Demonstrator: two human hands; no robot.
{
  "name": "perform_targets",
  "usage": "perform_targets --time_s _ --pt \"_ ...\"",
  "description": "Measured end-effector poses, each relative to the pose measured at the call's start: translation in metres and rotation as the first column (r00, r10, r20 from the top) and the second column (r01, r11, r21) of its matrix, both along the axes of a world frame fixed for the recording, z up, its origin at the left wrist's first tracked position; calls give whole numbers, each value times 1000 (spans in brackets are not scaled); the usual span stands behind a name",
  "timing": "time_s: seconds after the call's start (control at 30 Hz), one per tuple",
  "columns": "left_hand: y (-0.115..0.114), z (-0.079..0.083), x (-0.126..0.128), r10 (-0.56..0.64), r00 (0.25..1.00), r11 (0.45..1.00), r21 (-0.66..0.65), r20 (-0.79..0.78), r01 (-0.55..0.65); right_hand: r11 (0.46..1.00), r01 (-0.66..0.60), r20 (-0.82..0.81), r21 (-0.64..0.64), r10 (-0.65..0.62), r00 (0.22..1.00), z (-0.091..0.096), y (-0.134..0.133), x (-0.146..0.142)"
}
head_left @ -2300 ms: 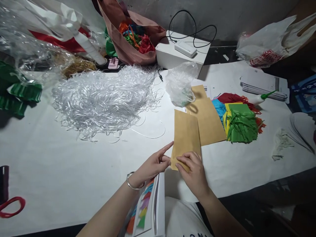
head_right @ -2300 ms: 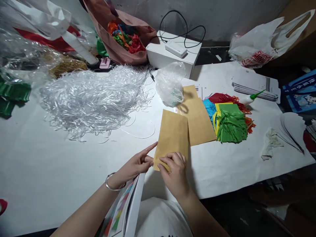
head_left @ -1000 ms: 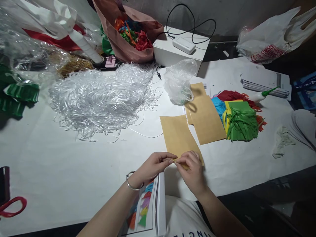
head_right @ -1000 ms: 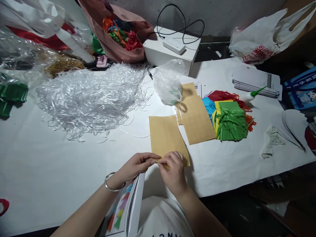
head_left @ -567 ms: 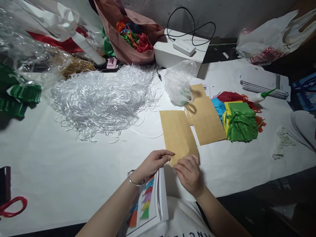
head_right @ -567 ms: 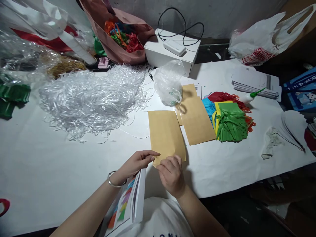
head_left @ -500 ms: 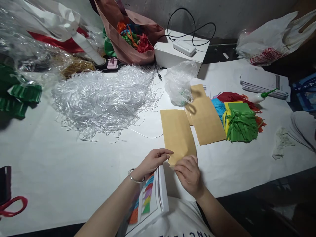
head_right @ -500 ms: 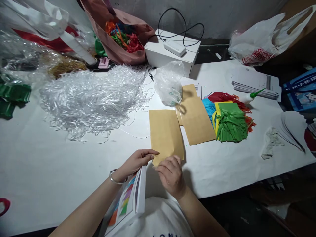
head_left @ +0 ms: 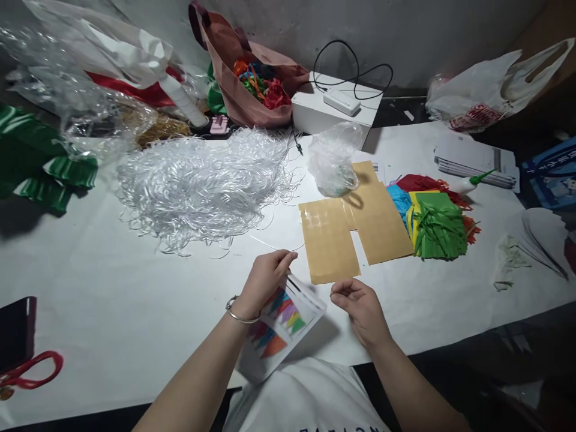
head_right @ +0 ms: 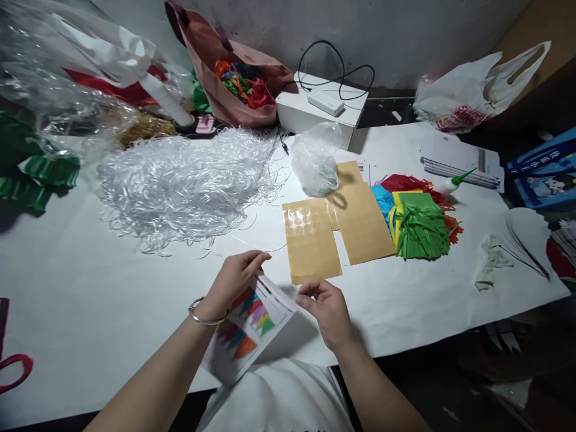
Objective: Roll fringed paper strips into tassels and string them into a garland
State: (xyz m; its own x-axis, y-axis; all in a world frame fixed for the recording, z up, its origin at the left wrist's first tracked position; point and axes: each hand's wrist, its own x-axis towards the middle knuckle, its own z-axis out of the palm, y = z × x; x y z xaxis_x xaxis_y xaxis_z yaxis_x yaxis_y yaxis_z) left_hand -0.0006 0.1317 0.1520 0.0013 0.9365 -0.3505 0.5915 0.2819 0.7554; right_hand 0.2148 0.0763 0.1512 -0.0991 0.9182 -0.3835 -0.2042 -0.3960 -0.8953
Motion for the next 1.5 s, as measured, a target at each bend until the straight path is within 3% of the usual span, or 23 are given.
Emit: perform_targets --time_s 0.13,0.23,0.43,0.53,0.67,0.83,1.07,1.5 --pt "-7 34 0 63 991 965 262 -117 -30 986 -123 82 116 114 990 30 9 -21" --pt "-21 43 1 120 987 924 375 -110 -71 973 -181 132 141 163 978 38 9 -33" --pt "-60 24 -14 177 981 896 400 81 -195 972 -200 175 125 177 969 29 -7 -47" --pt "-81 10 -33 48 971 914 383 234 -137 967 -229 199 109 204 959 26 -19 -55" --pt "-100 -2 -62 -176 932 932 358 317 54 964 -244 199 104 221 955 26 -29 -66" --pt "-103 -3 -80 -243 913 924 364 327 116 961 -238 222 138 205 953 33 -26 -76" --pt "-102 -7 -84 -231 897 933 348 376 95 866 -456 446 206 332 831 42 -24 -89" --pt "-99 -12 -84 -228 893 929 362 388 80 747 -556 648 364 225 727 28 -26 -96"
